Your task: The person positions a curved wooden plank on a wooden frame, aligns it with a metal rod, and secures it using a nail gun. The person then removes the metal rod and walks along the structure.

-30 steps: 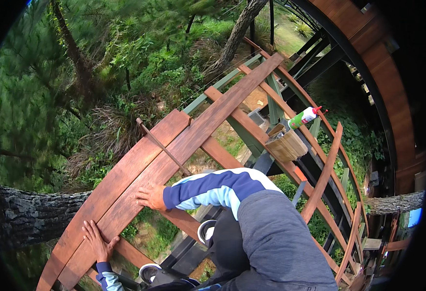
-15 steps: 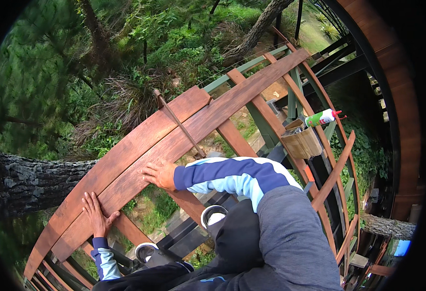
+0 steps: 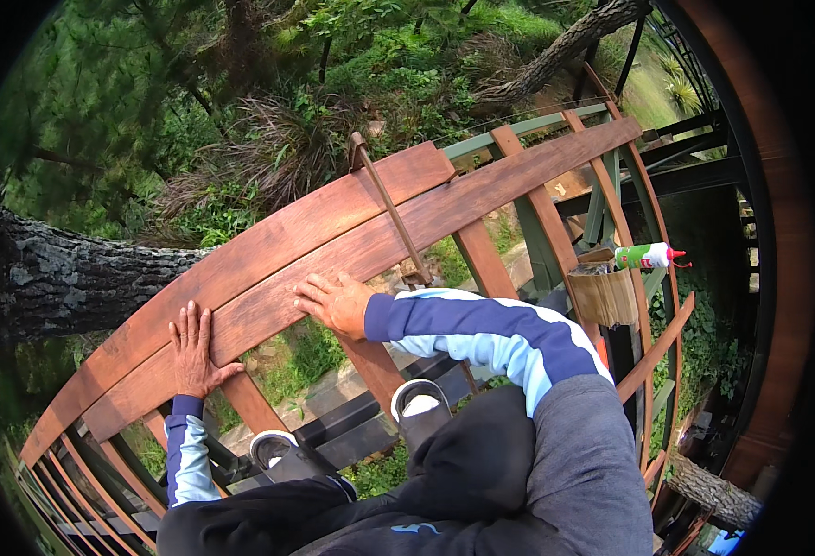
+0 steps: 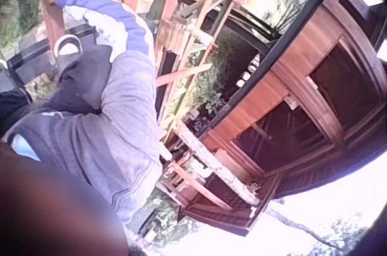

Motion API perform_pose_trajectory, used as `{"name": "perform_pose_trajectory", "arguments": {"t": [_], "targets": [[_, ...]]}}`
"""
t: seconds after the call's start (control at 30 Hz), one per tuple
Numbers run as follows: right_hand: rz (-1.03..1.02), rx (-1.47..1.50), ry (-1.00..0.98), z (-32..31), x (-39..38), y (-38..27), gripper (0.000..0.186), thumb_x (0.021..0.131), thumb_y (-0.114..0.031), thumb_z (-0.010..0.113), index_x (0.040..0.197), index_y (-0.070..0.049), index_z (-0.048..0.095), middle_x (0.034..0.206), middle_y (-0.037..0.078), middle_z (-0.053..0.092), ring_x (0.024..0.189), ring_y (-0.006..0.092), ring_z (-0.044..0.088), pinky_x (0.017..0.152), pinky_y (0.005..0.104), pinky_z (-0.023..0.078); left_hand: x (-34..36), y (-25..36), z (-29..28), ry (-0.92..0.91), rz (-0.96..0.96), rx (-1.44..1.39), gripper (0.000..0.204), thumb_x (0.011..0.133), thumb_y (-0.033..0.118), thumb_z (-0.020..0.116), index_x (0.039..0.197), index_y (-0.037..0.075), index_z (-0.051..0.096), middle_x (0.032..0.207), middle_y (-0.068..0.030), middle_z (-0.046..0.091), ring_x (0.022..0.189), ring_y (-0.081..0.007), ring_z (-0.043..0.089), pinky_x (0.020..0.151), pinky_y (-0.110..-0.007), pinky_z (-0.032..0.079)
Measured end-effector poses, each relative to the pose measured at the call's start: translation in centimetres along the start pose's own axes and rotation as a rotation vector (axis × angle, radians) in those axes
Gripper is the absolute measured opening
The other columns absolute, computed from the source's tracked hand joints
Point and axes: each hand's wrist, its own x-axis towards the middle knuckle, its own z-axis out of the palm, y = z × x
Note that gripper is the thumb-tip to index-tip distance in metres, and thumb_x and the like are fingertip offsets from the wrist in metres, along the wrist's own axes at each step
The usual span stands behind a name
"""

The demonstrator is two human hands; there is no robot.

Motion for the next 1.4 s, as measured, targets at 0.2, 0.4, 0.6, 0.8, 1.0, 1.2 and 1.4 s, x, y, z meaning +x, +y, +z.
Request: {"name": "perform_pose_trajectory", "arguments": {"t": [0.2, 0.4, 0.6, 0.8, 1.0, 1.2, 1.4], "targets": [[0.016, -0.064, 0.005, -0.5, -0.6, -0.4, 0.07, 0.087, -0.021, 0.055, 0.15, -0.007, 0.029, 0.155, 0.011, 0.029, 0.141, 0.029, 0.031, 0.104, 0.0476, 0.034, 0.2, 0.3, 0.3, 0.062, 0.039, 0.015, 0.115, 0.067, 0.081, 0.056, 0.151, 0.008, 0.028, 0.159, -0.0133, 0.021, 0.148, -0.0304, 0.014, 0.12, -0.05, 0.006], [0.013, -0.055, -0.021, -1.0, -0.5, -0.6, 0.082, 0.081, -0.024, 0.064, 0.152, -0.008, 0.026, 0.157, 0.011, 0.025, 0.144, 0.0318, 0.025, 0.104, 0.0553, 0.034, 0.2, 0.1, 0.3, 0.077, 0.055, 0.014, 0.112, 0.07, 0.082, 0.052, 0.151, 0.009, 0.028, 0.159, -0.0126, 0.021, 0.148, -0.0308, 0.015, 0.12, -0.05, 0.006], [0.001, -0.028, 0.096, -1.2, -0.9, -0.5, 0.075, 0.082, -0.02, 0.061, 0.149, -0.004, 0.03, 0.153, 0.013, 0.031, 0.139, 0.0308, 0.032, 0.105, 0.0461, 0.032, 0.2, 0.3, 0.4, 0.069, 0.026, 0.023, 0.113, 0.07, 0.082, 0.052, 0.152, 0.007, 0.027, 0.159, -0.0117, 0.021, 0.148, -0.0299, 0.014, 0.12, -0.049, 0.004], [0.018, -0.044, 0.021, -1.0, -0.5, -0.7, 0.077, 0.083, -0.022, 0.063, 0.15, -0.007, 0.028, 0.155, 0.013, 0.028, 0.142, 0.0309, 0.027, 0.104, 0.0558, 0.034, 0.3, 0.4, 0.4, 0.073, 0.028, 0.02, 0.112, 0.07, 0.078, 0.057, 0.152, 0.008, 0.026, 0.16, -0.0115, 0.019, 0.149, -0.0294, 0.012, 0.12, -0.049, 0.003], [0.001, 0.014, 0.023, -2.2, -0.3, -0.7, 0.075, 0.078, -0.015, 0.065, 0.146, -0.002, 0.034, 0.152, 0.016, 0.031, 0.139, 0.0347, 0.032, 0.105, 0.0566, 0.033, 0.2, 0.4, 0.1, 0.048, 0.018, 0.004, 0.112, 0.071, 0.076, 0.058, 0.152, 0.007, 0.024, 0.16, -0.012, 0.018, 0.149, -0.0298, 0.011, 0.12, -0.049, 0.003], [0.123, 0.14, 0.122, -2.7, 1.8, -0.2, 0.077, 0.077, -0.012, 0.067, 0.145, -0.001, 0.033, 0.153, 0.019, 0.026, 0.142, 0.0402, 0.024, 0.101, 0.0656, 0.034, 0.2, 0.5, 0.3, 0.034, 0.035, 0.032, 0.112, 0.073, 0.075, 0.056, 0.152, 0.005, 0.022, 0.16, -0.0148, 0.016, 0.149, -0.0315, 0.01, 0.12, -0.049, 0.003], [0.171, 0.038, 0.079, -1.8, 2.4, -0.2, 0.064, 0.087, -0.022, 0.055, 0.147, -0.006, 0.037, 0.154, 0.02, 0.025, 0.142, 0.0424, 0.022, 0.094, 0.0734, 0.033, 0.3, 0.4, 0.2, 0.038, 0.057, 0.023, 0.11, 0.074, 0.071, 0.058, 0.152, 0.003, 0.021, 0.159, -0.0177, 0.017, 0.148, -0.0332, 0.013, 0.12, -0.049, 0.005]]}}
